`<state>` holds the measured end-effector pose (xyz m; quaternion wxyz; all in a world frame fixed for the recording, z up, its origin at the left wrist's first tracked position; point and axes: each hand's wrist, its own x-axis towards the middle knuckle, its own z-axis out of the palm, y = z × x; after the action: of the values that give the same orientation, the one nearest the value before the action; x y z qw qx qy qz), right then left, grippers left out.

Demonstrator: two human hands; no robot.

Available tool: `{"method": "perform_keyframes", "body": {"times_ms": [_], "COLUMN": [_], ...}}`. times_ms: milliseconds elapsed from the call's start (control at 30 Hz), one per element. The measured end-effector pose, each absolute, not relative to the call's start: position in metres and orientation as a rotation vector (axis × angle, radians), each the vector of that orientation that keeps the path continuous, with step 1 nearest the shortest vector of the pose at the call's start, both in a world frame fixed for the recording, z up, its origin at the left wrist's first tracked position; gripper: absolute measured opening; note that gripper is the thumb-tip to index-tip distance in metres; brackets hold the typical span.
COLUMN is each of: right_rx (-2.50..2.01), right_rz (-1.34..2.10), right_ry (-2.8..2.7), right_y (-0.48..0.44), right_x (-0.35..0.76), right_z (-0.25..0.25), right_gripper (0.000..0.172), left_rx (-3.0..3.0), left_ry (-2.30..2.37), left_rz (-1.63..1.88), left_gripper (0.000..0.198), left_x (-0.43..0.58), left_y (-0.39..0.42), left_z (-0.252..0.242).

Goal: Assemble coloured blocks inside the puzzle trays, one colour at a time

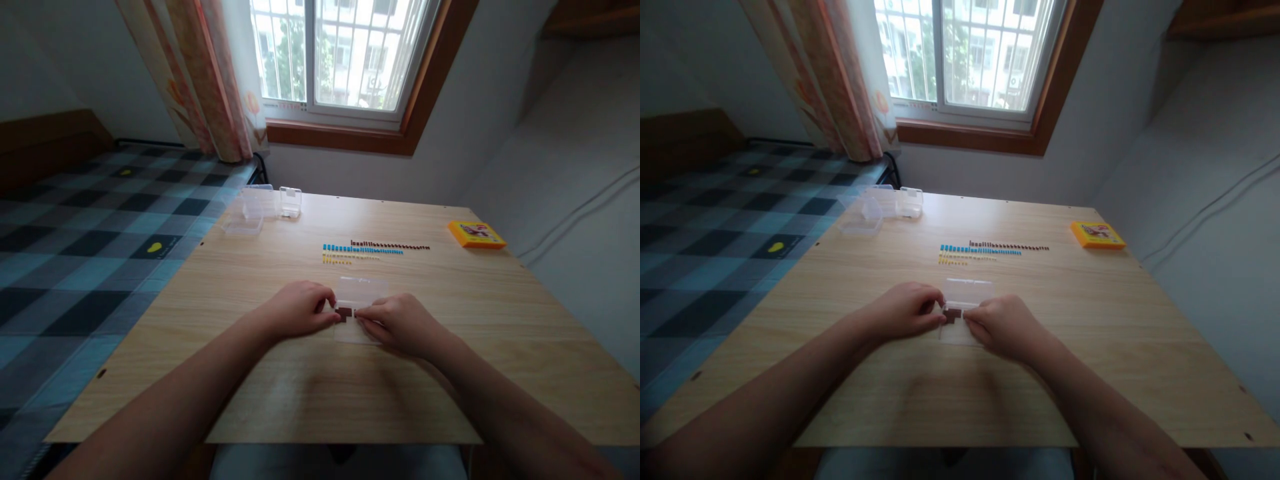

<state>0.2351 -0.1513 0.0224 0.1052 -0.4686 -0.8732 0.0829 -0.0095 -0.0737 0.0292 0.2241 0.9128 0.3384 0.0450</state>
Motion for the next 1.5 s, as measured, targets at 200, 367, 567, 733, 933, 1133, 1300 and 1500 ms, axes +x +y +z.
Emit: {"method": "perform_keyframes", "body": {"times_ms": [200, 367, 567, 733, 933, 1133, 1300, 1500], "right_rx": [-1.385, -1.395, -1.404, -1.425, -1.429, -1.350, -1.119, -1.225], "right_rz": [0.239, 0.245, 0.218, 0.230, 0.248, 0.086, -0.152, -0.314], "right_ry": [-2.542, -2.559, -2.563, -2.568, -2.557, -2.549, -2.472, -2.189], "right_y": [-0.151, -0.152, -0.152, -0.152, -0.152, -0.156, -0.160, -0.152], "right_x": [0.234, 0.234, 0.232, 0.231, 0.231, 0.229, 0.231, 0.249], "right_z": [0.020, 0.019, 0.018, 0.018, 0.019, 0.022, 0.032, 0.059], "right_gripper": [0.025, 0.024, 0.026, 0.027, 0.026, 0.027, 0.031, 0.028], "left_rx": [2.513, 2.526, 2.535, 2.533, 2.514, 2.396, 2.279, 2.227], "left_ry": [0.942, 0.935, 0.941, 0.943, 0.952, 0.975, 0.990, 1.075], "left_rz": [0.132, 0.127, 0.124, 0.116, 0.097, 0.124, 0.162, 0.361], "left_gripper": [0.023, 0.024, 0.025, 0.024, 0.025, 0.032, 0.034, 0.040], "left_x": [-0.009, -0.009, -0.009, -0.009, -0.009, -0.011, -0.016, -0.020], "left_y": [-0.074, -0.075, -0.075, -0.075, -0.075, -0.073, -0.065, -0.049], "left_z": [0.029, 0.029, 0.029, 0.030, 0.032, 0.034, 0.036, 0.026]}}
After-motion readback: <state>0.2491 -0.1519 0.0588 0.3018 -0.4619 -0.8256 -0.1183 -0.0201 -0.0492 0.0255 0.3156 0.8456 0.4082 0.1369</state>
